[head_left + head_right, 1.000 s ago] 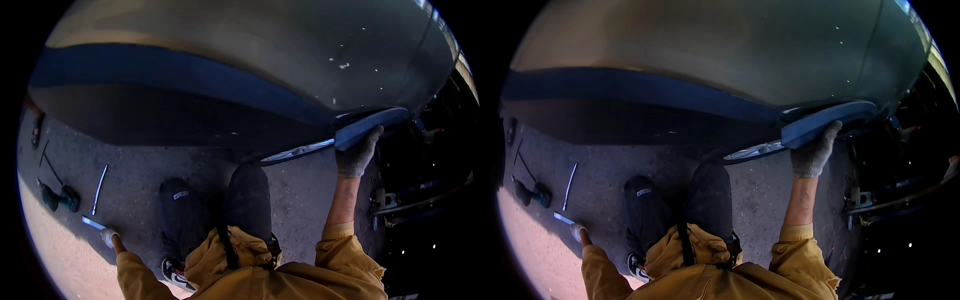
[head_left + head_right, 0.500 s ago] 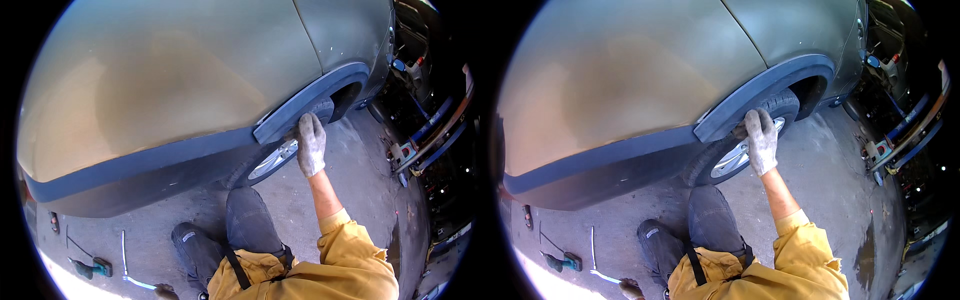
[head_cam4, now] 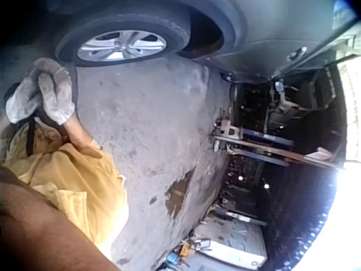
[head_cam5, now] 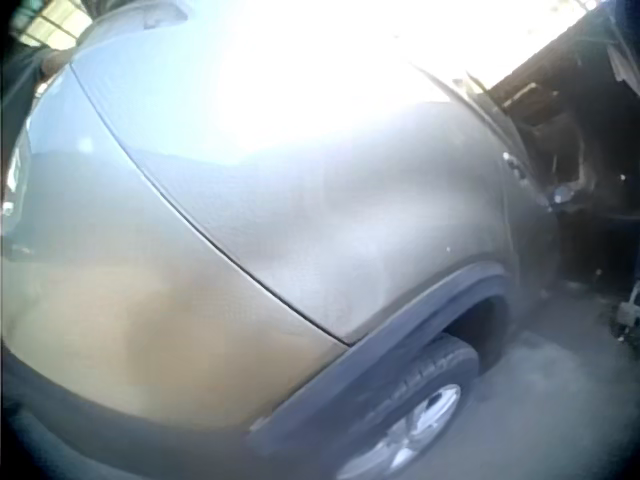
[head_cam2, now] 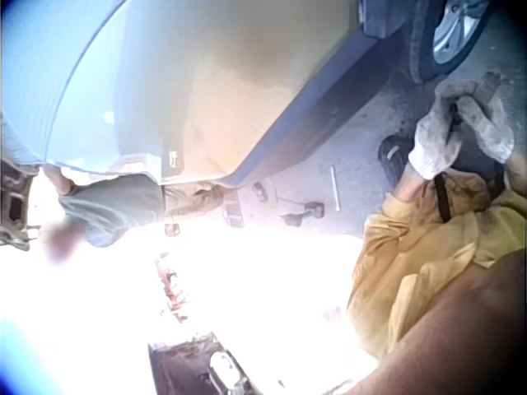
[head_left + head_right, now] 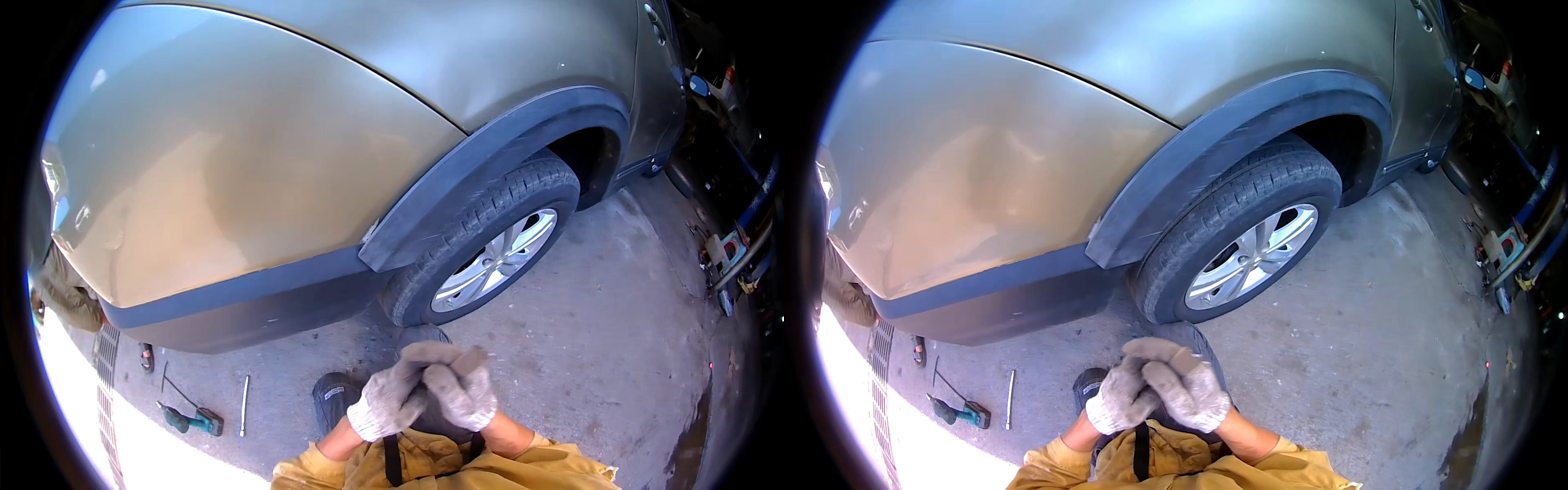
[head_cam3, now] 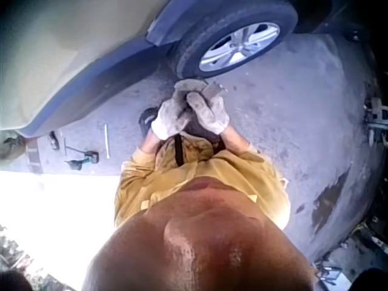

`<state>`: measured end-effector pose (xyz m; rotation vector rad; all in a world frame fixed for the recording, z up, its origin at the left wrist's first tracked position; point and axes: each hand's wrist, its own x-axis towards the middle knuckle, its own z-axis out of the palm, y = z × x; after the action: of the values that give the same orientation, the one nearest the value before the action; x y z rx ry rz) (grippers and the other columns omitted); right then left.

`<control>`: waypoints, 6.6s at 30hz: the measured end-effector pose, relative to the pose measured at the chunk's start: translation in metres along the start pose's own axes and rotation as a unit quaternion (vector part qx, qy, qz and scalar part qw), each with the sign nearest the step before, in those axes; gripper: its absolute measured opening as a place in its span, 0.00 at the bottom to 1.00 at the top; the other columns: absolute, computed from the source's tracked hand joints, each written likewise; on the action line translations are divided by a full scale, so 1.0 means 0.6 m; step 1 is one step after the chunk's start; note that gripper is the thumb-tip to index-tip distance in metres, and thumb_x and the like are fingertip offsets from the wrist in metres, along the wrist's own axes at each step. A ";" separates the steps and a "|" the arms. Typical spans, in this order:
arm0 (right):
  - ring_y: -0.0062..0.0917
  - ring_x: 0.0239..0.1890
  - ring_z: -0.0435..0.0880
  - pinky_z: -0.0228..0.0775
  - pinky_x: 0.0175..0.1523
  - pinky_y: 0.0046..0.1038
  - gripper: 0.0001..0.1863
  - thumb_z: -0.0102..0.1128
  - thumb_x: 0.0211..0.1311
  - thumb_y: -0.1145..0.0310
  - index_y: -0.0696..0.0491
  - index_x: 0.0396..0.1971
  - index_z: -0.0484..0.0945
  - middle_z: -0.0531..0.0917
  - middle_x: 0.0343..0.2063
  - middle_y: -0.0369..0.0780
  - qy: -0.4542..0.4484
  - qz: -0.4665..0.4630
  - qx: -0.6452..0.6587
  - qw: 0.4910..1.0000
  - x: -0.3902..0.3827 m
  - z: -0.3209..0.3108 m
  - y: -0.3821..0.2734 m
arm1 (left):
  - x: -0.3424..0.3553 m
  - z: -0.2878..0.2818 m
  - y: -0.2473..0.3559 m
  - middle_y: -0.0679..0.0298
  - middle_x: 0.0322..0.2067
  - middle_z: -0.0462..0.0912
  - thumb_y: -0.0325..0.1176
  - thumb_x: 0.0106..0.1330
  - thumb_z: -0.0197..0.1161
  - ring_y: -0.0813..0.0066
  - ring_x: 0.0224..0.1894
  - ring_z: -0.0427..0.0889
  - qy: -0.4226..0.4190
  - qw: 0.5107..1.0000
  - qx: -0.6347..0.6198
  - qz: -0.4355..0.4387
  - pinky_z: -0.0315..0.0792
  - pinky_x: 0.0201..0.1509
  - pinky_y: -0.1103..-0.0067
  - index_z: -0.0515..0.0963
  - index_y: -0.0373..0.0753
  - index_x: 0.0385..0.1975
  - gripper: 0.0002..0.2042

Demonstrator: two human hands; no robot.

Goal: The person uses a cordless impact wrench to remove bolts from the rear bumper of a silver car. They then use a screwdriver to pry off plastic trim pieces and fasteners around the wheel arch and bumper edge. Finally, the person pulls the entire rear bumper assembly off the vehicle and hands it to a coworker.

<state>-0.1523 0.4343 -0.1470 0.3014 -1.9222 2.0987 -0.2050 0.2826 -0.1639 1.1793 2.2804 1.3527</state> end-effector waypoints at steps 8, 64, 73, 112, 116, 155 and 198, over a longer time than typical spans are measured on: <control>0.18 0.16 0.75 0.68 0.19 0.17 0.31 0.49 0.65 0.42 0.60 0.45 0.74 0.78 0.21 0.38 0.112 -0.146 0.059 0.981 0.039 -0.195 -0.121 | 0.213 -0.064 0.149 0.48 0.45 0.74 0.20 0.49 0.56 0.50 0.47 0.74 0.442 0.821 0.286 0.220 0.69 0.54 0.65 0.72 0.34 0.50 0.23; 0.14 0.13 0.55 0.44 0.16 0.19 0.39 0.41 0.56 0.28 0.54 0.38 0.76 0.55 0.09 0.27 -0.002 -0.185 -0.328 0.926 0.349 -0.119 -0.378 | 0.249 -0.081 0.146 0.64 0.28 0.68 0.35 0.52 0.55 0.70 0.34 0.71 0.387 0.896 0.141 0.168 0.67 0.34 0.74 0.73 0.41 0.31 0.09; 0.15 0.10 0.58 0.57 0.20 0.18 0.30 0.47 0.63 0.37 0.53 0.37 0.77 0.61 0.10 0.27 0.119 -0.273 -0.431 0.852 0.399 -0.104 -0.371 | 0.258 -0.082 0.132 0.64 0.28 0.69 0.34 0.52 0.55 0.69 0.34 0.71 0.385 0.891 0.125 0.208 0.69 0.34 0.73 0.74 0.41 0.30 0.08; 0.11 0.16 0.57 0.45 0.20 0.15 0.16 0.57 0.65 0.64 0.61 0.45 0.73 0.65 0.19 0.30 0.018 -0.328 -0.257 0.909 0.423 -0.134 -0.438 | 0.239 -0.094 0.164 0.65 0.26 0.70 0.28 0.45 0.62 0.66 0.29 0.72 0.411 0.889 0.145 0.138 0.69 0.30 0.72 0.79 0.43 0.30 0.10; 0.09 0.10 0.55 0.44 0.13 0.12 0.18 0.54 0.65 0.49 0.50 0.33 0.72 0.60 0.11 0.25 0.130 -0.325 -0.296 0.889 0.423 -0.076 -0.406 | 0.244 -0.091 0.149 0.65 0.24 0.71 0.30 0.49 0.64 0.67 0.27 0.72 0.434 0.872 0.160 0.158 0.69 0.30 0.72 0.80 0.42 0.31 0.08; 0.17 0.22 0.65 0.56 0.27 0.18 0.26 0.54 0.60 0.42 0.54 0.38 0.76 0.68 0.20 0.31 0.109 -0.330 -0.466 0.813 0.387 -0.198 -0.493 | 0.186 -0.063 0.228 0.61 0.30 0.71 0.36 0.49 0.56 0.70 0.30 0.71 0.337 0.917 0.141 0.160 0.66 0.30 0.75 0.75 0.32 0.42 0.20; 0.27 0.37 0.81 0.77 0.40 0.31 0.10 0.51 0.67 0.63 0.52 0.42 0.74 0.80 0.36 0.36 0.108 0.027 0.388 0.915 0.223 -0.058 0.146 | 0.115 -0.074 0.106 0.60 0.37 0.81 0.28 0.64 0.56 0.75 0.40 0.77 0.388 0.854 -0.331 0.102 0.70 0.48 0.80 0.79 0.30 0.37 0.08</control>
<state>-0.3068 0.4707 -0.1872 0.1528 -0.9103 2.7098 -0.2414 0.3218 -0.0747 0.6970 1.7594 2.7886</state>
